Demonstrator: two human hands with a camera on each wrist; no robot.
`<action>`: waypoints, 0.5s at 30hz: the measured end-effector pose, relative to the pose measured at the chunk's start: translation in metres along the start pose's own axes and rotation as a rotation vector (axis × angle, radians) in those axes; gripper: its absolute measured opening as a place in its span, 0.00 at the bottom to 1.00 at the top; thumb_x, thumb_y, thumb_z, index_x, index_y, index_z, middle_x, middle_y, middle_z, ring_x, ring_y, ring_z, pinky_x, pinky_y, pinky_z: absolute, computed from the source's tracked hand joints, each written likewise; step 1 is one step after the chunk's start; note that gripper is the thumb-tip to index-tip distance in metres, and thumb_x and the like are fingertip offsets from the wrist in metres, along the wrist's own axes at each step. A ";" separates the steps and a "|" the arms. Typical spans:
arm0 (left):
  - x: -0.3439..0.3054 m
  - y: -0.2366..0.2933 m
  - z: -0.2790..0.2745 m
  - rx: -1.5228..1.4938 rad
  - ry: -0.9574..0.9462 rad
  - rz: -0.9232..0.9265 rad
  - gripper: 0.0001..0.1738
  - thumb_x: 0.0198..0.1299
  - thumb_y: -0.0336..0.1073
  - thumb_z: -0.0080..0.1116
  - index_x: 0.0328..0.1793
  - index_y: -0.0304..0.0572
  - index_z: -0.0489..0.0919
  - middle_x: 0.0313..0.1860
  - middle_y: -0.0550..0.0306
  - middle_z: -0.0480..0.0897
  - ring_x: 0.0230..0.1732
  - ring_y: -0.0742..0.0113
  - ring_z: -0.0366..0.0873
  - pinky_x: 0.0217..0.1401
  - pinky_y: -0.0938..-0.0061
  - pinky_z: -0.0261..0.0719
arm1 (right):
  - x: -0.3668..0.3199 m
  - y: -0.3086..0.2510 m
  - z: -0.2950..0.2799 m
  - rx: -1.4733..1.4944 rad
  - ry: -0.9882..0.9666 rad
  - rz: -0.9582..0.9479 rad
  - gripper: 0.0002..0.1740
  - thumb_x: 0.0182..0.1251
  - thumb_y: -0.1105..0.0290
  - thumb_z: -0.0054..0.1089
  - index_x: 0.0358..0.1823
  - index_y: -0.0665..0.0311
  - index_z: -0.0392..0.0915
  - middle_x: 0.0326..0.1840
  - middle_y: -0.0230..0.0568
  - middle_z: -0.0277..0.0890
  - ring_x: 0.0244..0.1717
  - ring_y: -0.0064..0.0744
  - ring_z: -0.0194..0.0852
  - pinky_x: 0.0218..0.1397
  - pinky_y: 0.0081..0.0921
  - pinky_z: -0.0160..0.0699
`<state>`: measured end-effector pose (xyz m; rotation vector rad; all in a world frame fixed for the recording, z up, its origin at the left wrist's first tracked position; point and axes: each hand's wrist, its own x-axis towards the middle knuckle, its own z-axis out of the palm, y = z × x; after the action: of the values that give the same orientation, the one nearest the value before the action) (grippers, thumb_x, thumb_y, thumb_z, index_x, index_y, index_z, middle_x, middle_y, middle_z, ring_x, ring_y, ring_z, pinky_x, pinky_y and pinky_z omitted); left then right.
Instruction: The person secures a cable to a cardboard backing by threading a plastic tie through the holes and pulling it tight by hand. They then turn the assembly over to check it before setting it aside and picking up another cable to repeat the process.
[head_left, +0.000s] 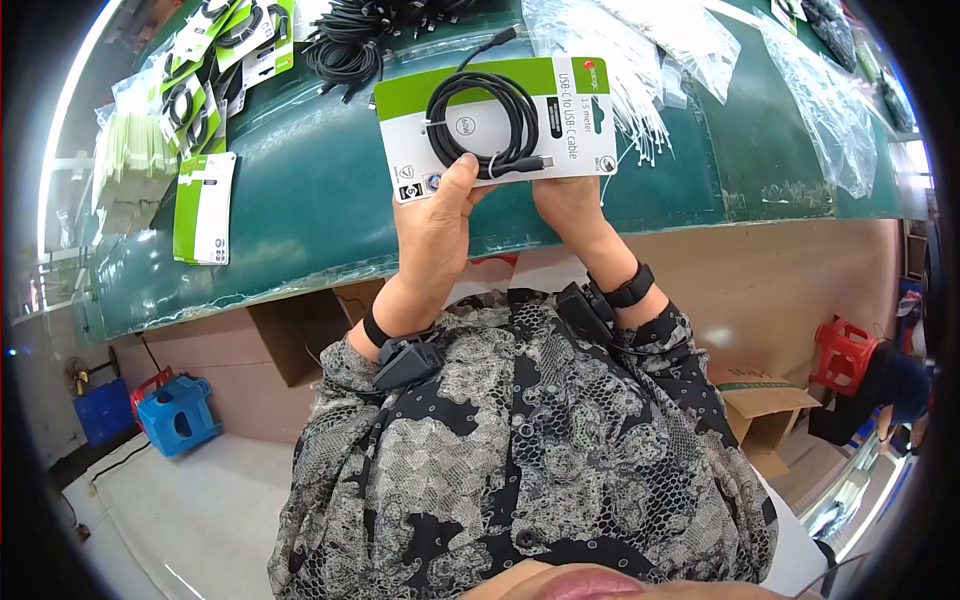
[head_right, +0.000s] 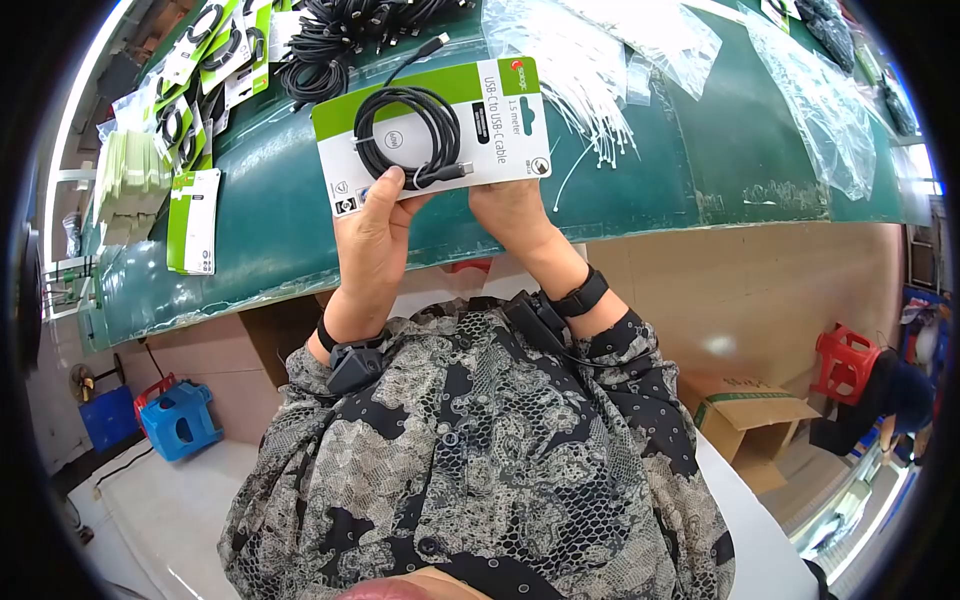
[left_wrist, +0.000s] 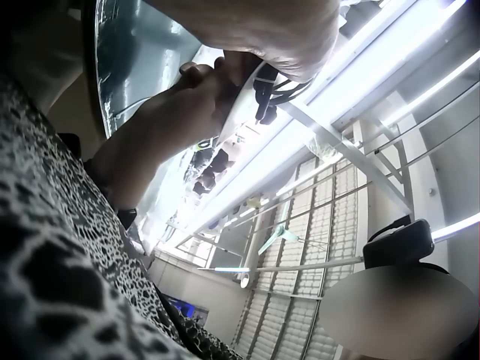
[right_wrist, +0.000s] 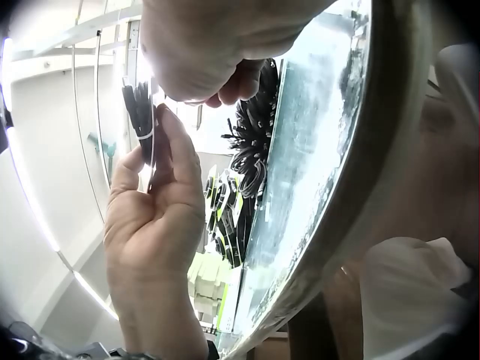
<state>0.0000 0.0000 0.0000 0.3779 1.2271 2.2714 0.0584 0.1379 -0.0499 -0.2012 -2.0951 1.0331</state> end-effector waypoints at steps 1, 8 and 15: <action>0.000 0.001 0.000 -0.019 -0.006 -0.019 0.23 0.63 0.29 0.53 0.64 0.39 0.65 0.55 0.53 0.76 0.54 0.61 0.78 0.54 0.63 0.81 | 0.000 0.000 0.001 0.009 0.005 -0.001 0.20 0.53 0.87 0.53 0.48 0.65 0.77 0.46 0.43 0.78 0.47 0.42 0.76 0.51 0.32 0.73; 0.001 0.008 0.002 -0.145 -0.083 -0.130 0.21 0.63 0.28 0.53 0.63 0.38 0.66 0.54 0.52 0.76 0.52 0.61 0.78 0.55 0.62 0.81 | -0.001 0.003 0.000 0.068 0.037 -0.069 0.21 0.51 0.87 0.54 0.48 0.66 0.76 0.45 0.43 0.78 0.45 0.41 0.75 0.50 0.32 0.73; -0.001 0.005 -0.002 -0.148 -0.037 -0.132 0.20 0.64 0.26 0.53 0.62 0.38 0.67 0.53 0.53 0.76 0.52 0.63 0.78 0.55 0.65 0.81 | -0.002 -0.004 0.000 -0.086 0.015 -0.096 0.19 0.51 0.85 0.57 0.48 0.67 0.75 0.43 0.43 0.77 0.46 0.40 0.74 0.49 0.32 0.73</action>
<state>-0.0018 -0.0041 0.0027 0.2743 1.0266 2.2144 0.0605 0.1341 -0.0485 -0.1483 -2.1158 0.8833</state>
